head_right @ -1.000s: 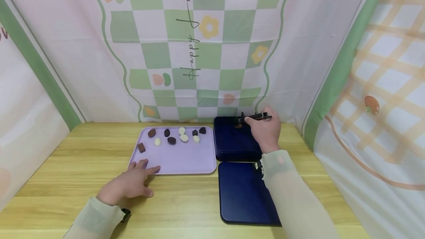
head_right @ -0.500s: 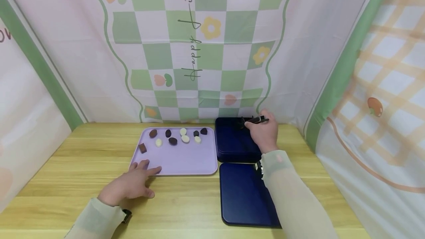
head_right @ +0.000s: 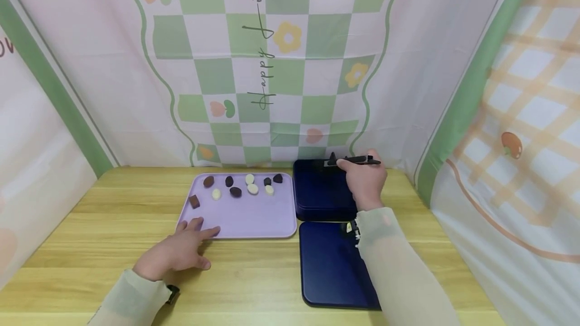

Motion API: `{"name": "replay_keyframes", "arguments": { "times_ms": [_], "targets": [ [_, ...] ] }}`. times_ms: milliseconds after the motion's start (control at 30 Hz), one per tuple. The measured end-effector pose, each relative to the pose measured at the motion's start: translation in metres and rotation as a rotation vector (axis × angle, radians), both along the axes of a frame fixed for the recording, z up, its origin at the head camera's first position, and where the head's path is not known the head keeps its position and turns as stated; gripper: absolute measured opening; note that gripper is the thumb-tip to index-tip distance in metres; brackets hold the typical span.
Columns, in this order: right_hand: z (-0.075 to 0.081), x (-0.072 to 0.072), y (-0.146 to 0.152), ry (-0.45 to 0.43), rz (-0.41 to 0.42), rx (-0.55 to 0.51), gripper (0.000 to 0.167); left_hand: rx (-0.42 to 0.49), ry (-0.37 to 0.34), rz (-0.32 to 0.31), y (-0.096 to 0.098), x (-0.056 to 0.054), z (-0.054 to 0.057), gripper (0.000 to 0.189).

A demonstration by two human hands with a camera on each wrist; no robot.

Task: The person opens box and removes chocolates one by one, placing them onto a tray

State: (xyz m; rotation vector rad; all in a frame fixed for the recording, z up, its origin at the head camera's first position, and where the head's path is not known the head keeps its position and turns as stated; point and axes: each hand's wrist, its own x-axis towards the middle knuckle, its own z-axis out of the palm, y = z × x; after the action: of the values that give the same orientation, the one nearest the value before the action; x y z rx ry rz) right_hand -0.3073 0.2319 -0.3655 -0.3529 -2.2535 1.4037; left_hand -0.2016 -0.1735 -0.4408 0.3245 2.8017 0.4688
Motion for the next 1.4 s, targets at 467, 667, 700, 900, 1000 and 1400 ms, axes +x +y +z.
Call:
{"name": "replay_keyframes", "arguments": {
  "times_ms": [467,667,700,900,1000,1400],
  "targets": [
    [0.021,0.045,-0.101,0.236,0.349,0.118,0.037,0.007,0.015,-0.008,-0.001,0.002,0.002,0.081],
    [-0.001,0.050,-0.140,0.260,0.543,0.147,0.034,0.004,0.019,-0.014,0.000,0.001,0.004,0.081],
    [-0.005,0.050,-0.145,0.277,0.564,0.159,0.035,0.003,0.016,-0.013,0.000,0.002,0.004,0.081],
    [-0.026,0.047,-0.162,0.386,0.677,0.174,0.036,-0.005,0.003,-0.006,0.001,0.002,0.006,0.080],
    [-0.032,0.045,-0.165,0.429,0.690,0.203,0.038,-0.006,0.000,-0.006,0.002,0.003,0.007,0.080],
    [-0.024,0.052,-0.163,0.367,0.645,0.207,0.036,-0.012,-0.008,0.004,0.002,0.002,0.004,0.078]
  ]
}}
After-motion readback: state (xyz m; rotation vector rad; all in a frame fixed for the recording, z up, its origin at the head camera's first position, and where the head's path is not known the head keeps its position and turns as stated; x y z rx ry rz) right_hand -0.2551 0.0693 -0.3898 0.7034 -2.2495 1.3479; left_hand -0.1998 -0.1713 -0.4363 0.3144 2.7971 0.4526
